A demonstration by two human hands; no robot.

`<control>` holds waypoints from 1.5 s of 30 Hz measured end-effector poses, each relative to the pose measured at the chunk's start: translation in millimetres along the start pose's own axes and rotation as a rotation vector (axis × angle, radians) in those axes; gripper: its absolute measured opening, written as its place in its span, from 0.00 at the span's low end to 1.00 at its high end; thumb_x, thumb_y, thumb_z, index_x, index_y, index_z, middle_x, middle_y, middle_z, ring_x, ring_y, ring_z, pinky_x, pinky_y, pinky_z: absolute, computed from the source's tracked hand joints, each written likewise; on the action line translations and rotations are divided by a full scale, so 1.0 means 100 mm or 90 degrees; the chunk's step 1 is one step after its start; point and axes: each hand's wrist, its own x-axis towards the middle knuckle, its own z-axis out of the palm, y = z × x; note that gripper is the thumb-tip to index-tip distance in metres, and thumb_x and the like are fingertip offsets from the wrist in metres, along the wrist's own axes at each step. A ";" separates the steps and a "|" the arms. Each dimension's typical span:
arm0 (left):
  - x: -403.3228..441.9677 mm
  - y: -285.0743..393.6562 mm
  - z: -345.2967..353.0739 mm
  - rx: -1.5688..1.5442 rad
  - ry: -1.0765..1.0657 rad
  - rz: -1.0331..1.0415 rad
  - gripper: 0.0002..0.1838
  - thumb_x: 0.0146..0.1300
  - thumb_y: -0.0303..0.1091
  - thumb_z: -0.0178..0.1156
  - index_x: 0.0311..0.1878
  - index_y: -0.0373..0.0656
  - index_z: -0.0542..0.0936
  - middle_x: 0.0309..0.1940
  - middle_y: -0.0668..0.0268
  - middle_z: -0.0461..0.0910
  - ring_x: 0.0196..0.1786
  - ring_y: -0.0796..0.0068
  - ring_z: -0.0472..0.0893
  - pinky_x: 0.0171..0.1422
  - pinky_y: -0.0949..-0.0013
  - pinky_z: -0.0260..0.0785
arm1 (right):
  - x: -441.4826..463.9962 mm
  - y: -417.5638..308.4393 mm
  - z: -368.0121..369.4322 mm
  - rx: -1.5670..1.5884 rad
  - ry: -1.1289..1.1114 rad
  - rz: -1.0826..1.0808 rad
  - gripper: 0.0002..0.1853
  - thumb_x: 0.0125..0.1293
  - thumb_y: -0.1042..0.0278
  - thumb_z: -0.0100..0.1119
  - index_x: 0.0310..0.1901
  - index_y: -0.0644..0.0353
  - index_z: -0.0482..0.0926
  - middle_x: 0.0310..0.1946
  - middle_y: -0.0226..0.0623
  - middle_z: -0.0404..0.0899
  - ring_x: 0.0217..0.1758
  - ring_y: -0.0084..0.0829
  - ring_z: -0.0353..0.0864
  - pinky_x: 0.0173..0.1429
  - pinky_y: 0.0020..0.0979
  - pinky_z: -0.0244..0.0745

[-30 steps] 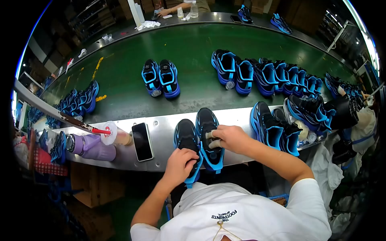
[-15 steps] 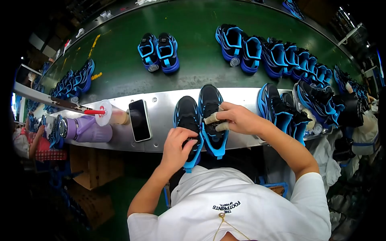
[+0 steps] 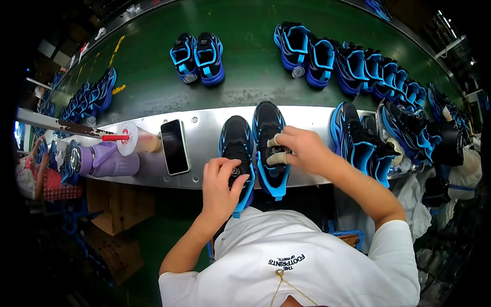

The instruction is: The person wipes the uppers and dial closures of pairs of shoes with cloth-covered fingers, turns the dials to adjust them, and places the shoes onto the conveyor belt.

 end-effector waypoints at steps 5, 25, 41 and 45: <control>0.00 -0.02 0.04 -0.102 -0.038 -0.107 0.14 0.55 0.29 0.69 0.45 0.39 0.81 0.41 0.59 0.76 0.43 0.57 0.76 0.48 0.62 0.70 | -0.01 0.10 0.02 0.089 -0.010 -0.051 0.18 0.55 0.56 0.71 0.46 0.53 0.83 0.34 0.37 0.75 0.37 0.40 0.79 0.42 0.39 0.75; -0.01 0.50 0.46 -0.816 -0.287 -0.564 0.17 0.75 0.32 0.50 0.61 0.33 0.75 0.42 0.58 0.82 0.31 0.77 0.82 0.35 0.74 0.75 | -0.14 0.12 0.18 0.111 0.077 0.024 0.18 0.54 0.58 0.72 0.46 0.54 0.84 0.31 0.38 0.73 0.38 0.41 0.77 0.42 0.39 0.74; 0.20 -0.06 -0.03 -0.150 -0.132 -0.032 0.21 0.53 0.28 0.70 0.51 0.40 0.80 0.42 0.64 0.74 0.36 0.71 0.70 0.42 0.72 0.65 | 0.74 0.31 0.32 0.036 0.107 0.018 0.23 0.65 0.57 0.65 0.60 0.52 0.79 0.42 0.45 0.73 0.49 0.44 0.73 0.54 0.38 0.71; 0.21 -0.24 -0.05 -0.290 -0.262 -0.102 0.22 0.53 0.28 0.70 0.53 0.40 0.78 0.38 0.65 0.73 0.39 0.73 0.71 0.44 0.72 0.66 | 1.11 0.36 0.77 -0.115 -0.001 0.009 0.31 0.66 0.43 0.59 0.67 0.50 0.72 0.56 0.53 0.71 0.60 0.54 0.69 0.63 0.47 0.67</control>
